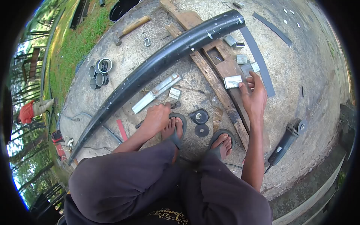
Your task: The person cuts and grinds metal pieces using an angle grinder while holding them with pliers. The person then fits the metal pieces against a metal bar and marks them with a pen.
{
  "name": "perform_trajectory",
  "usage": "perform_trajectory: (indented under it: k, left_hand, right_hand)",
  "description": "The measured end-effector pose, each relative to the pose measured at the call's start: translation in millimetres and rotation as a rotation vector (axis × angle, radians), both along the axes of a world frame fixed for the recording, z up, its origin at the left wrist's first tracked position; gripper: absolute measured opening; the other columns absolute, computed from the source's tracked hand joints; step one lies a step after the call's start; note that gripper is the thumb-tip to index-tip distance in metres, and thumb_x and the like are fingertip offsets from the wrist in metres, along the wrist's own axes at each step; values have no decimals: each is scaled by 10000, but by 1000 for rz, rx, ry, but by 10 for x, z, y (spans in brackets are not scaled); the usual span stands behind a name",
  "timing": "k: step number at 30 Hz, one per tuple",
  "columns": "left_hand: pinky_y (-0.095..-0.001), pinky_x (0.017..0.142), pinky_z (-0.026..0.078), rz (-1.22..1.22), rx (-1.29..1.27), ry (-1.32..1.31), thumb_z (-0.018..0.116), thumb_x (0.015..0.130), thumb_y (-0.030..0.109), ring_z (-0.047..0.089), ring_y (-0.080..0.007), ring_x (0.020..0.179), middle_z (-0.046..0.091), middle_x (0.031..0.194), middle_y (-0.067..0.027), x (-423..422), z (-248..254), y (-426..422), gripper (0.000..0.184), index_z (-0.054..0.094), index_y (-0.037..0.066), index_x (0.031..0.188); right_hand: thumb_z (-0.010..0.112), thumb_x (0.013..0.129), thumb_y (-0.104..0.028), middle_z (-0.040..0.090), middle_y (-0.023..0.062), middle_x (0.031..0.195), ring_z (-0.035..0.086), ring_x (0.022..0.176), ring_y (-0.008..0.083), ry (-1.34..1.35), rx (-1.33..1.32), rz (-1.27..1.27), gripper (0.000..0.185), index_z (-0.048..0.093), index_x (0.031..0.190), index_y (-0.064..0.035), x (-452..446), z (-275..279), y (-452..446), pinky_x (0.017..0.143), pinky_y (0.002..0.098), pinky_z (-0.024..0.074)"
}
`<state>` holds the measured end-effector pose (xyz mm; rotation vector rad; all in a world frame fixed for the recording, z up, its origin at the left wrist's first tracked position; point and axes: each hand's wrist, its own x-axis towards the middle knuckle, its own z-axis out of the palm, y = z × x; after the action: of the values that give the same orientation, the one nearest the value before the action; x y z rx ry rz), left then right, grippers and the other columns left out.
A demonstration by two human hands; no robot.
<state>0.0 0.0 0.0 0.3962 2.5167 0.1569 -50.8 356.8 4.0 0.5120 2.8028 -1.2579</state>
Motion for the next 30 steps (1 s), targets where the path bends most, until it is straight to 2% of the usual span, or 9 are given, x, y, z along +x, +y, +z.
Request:
perform_trajectory:
  k: [2, 6, 11, 14, 15, 18, 21, 25, 30]
  left_hand:
    - [-491, 659, 599, 57, 47, 65, 752, 898, 304, 745, -406, 799, 721, 969, -246, -45, 45, 60, 563, 556, 46, 1358]
    - [-497, 634, 592, 130, 149, 301, 758, 898, 356, 739, -419, 797, 697, 991, -230, -234, 101, 184, 584, 553, 38, 1344]
    - [-512, 626, 600, 98, 115, 310, 733, 885, 270, 736, -424, 806, 679, 958, -246, -272, -340, 302, 512, 550, 10, 1285]
    - [-518, 622, 605, 94, 75, 314, 709, 859, 204, 738, -416, 812, 674, 948, -256, -318, -370, 317, 464, 551, -6, 1241]
    - [-519, 621, 606, 80, 73, 308, 701, 849, 184, 738, -413, 814, 673, 946, -259, -325, -312, 322, 451, 551, -10, 1229]
    - [-534, 708, 603, 135, 197, 327, 695, 846, 175, 728, -431, 876, 673, 970, -259, -334, -94, 340, 464, 557, 2, 1254]
    - [-543, 781, 592, 147, 297, 344, 690, 849, 159, 716, -445, 923, 679, 1010, -259, -367, 156, 403, 501, 561, 11, 1310]
    - [-549, 830, 578, 147, 316, 297, 695, 843, 146, 709, -464, 930, 691, 1081, -274, -427, 461, 421, 554, 581, 17, 1369]
    - [-520, 881, 564, 147, 138, -32, 781, 800, 197, 714, -464, 956, 720, 960, -307, -573, 790, 247, 577, 628, 18, 1327]
  right_hand:
    - [785, 879, -79, 720, 151, 1130, 671, 951, 251, 142, 36, -38, 536, 622, 1388, -40, 61, 22, -51, 888, 385, 541]
    - [763, 876, -26, 712, 159, 1106, 675, 971, 269, 251, 85, -21, 490, 632, 1347, -10, 294, 150, -210, 877, 404, 539]
    - [783, 874, -72, 676, 190, 1088, 658, 995, 359, 321, 144, 229, 445, 639, 1289, 0, 784, 113, -524, 881, 436, 530]
    - [817, 842, -169, 597, 197, 1300, 593, 1157, 393, 268, 195, 515, 602, 589, 1391, -72, 973, 94, -837, 933, 474, 519]
    - [825, 826, -191, 556, 194, 1377, 565, 1203, 406, 227, 216, 595, 655, 572, 1426, -112, 1045, 49, -932, 946, 483, 517]
    - [809, 808, -148, 498, 187, 1434, 547, 1227, 413, 127, 269, 665, 689, 564, 1450, -199, 1254, -257, -1133, 974, 494, 514]
    - [795, 787, -103, 498, 189, 1408, 555, 1217, 414, -35, 182, 662, 707, 571, 1444, -236, 1265, -405, -1066, 1005, 505, 497]
    - [793, 781, -66, 553, 184, 1342, 555, 1246, 417, -50, 168, 709, 659, 601, 1397, -199, 1146, -152, -1014, 1020, 499, 505]
    - [817, 833, -189, 578, 162, 1324, 556, 1257, 386, -18, 78, 605, 623, 576, 1406, -132, 1053, 44, -905, 1045, 488, 484]
